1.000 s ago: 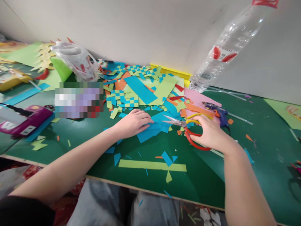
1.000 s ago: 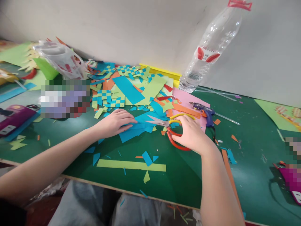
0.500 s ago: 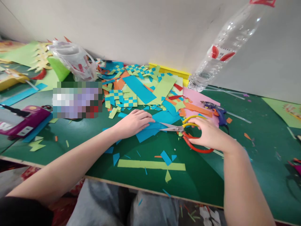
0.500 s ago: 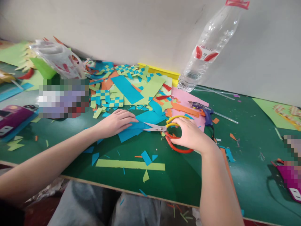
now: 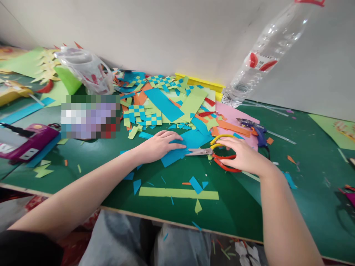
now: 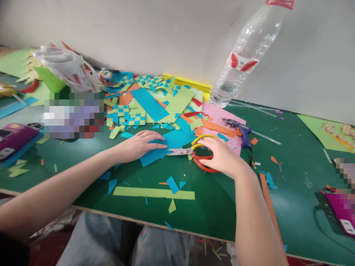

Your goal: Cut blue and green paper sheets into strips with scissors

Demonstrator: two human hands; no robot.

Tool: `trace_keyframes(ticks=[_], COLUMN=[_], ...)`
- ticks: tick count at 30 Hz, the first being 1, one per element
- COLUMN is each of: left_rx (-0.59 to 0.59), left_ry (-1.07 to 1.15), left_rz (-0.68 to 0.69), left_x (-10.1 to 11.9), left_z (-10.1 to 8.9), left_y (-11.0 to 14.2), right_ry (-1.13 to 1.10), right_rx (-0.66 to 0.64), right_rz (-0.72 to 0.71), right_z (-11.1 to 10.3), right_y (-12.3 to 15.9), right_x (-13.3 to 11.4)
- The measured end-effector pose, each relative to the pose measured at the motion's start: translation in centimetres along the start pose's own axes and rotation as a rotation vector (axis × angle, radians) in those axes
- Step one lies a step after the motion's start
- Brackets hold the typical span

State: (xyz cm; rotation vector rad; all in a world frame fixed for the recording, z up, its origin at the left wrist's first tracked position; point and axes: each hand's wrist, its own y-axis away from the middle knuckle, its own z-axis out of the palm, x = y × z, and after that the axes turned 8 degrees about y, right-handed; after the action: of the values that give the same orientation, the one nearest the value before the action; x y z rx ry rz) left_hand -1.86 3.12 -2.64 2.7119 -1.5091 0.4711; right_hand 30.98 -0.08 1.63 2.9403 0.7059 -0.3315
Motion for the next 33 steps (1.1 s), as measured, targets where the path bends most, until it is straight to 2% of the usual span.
trace_keyframes(ticks=[8, 14, 25, 33], left_rx=[-0.022, -0.041, -0.044, -0.048], left_ry=[-0.029, -0.056, -0.068, -0.069], left_rz=[-0.004, -0.032, -0.03, -0.037], left_x=[0.0, 0.1, 0.2, 0.2], left_z=[-0.1, -0.2, -0.2, -0.2], left_y=[0.1, 0.1, 0.1, 0.2], right_ry=[0.003, -0.038, 0.018, -0.006], right_rx=[0.002, -0.013, 0.013, -0.02], right_rz=[-0.019, -0.025, -0.029, -0.026], right_z=[1.2, 1.2, 0.9, 0.9], right_y=[-0.2, -0.1, -0.4, -0.1], right_x=[1.4, 1.9, 0.9, 1.4])
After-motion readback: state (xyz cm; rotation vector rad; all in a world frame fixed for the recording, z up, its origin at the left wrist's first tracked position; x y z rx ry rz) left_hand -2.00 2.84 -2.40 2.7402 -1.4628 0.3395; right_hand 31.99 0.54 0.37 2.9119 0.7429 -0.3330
